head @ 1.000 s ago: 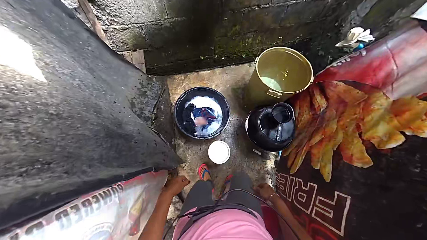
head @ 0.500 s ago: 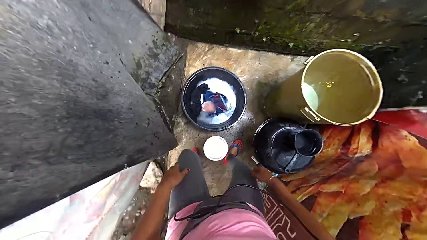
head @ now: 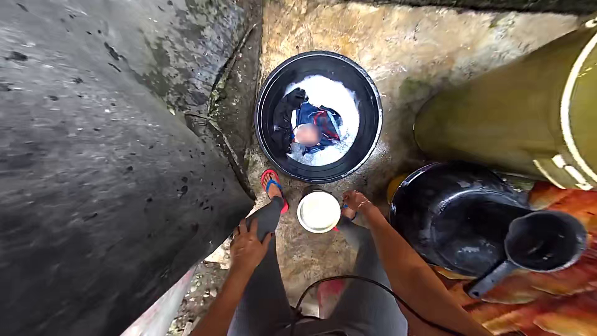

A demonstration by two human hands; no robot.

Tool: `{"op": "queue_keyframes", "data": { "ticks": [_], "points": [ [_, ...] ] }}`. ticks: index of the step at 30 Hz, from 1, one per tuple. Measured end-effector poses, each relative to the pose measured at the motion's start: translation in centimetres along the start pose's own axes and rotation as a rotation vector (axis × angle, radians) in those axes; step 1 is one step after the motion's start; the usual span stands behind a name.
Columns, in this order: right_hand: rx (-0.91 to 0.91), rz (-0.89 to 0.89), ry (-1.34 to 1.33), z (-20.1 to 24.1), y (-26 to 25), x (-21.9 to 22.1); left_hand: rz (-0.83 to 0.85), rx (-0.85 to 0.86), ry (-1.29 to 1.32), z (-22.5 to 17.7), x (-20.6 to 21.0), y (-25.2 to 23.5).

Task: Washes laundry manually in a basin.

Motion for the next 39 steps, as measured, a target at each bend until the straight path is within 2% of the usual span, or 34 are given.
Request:
{"op": "queue_keyframes", "data": {
  "ticks": [5,9,11,14,20,23,27,30,32,34,36,38,39],
  "points": [
    [0.048,0.039,0.009,-0.6,-7.3,2.0,-0.125,-0.022,-0.021,1.0,-0.4,-1.5],
    [0.034,0.154,0.008,-1.4,-10.6,5.2,-0.265,-0.009,-0.049,1.5,-0.3,-1.5],
    [0.045,0.127,-0.007,-2.2,-11.5,6.4,-0.288,0.0,-0.064,1.5,-0.1,-1.5],
    [0.067,0.088,0.003,-2.8,-11.1,7.3,-0.312,0.021,-0.091,1.2,0.0,-1.5],
    [0.002,0.136,-0.1,-0.5,-4.8,9.0,-0.138,0.009,-0.169,0.2,0.3,-1.4],
    [-0.004,0.075,-0.143,0.1,0.3,5.4,-0.075,0.028,-0.201,-0.5,0.2,-1.5],
    [-0.034,-0.168,-0.212,0.4,8.5,-4.9,-0.033,0.054,-0.202,-1.6,-0.7,-1.6],
    [-0.104,-0.46,-0.14,1.3,13.7,-12.9,-0.016,0.061,-0.201,-1.8,-1.0,-1.8],
    [-0.198,-0.734,-0.072,2.1,15.5,-17.2,-0.027,0.064,-0.182,-1.5,-0.9,-2.0],
    [-0.312,-1.016,0.003,2.4,14.9,-20.0,-0.04,0.054,-0.161,-1.0,-0.9,-2.0],
    [-0.365,-1.204,0.073,2.5,12.3,-21.9,-0.032,0.028,-0.159,-0.5,-0.8,-2.0],
    [-0.32,-1.193,0.099,2.1,7.9,-22.8,-0.029,0.014,-0.146,-0.4,-1.0,-1.9],
    [-0.263,-1.099,0.117,1.9,5.4,-22.7,-0.032,0.013,-0.135,-0.5,-1.2,-1.8]
  ]
}}
Point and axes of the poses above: each hand's wrist, its own y-axis away from the middle knuckle, its own x-axis out of the palm, z = x × y, the point moved 9 cm from there along -y, towards the middle knuckle, and after that the axes turned 12 degrees about -y, right-handed, at the moved point
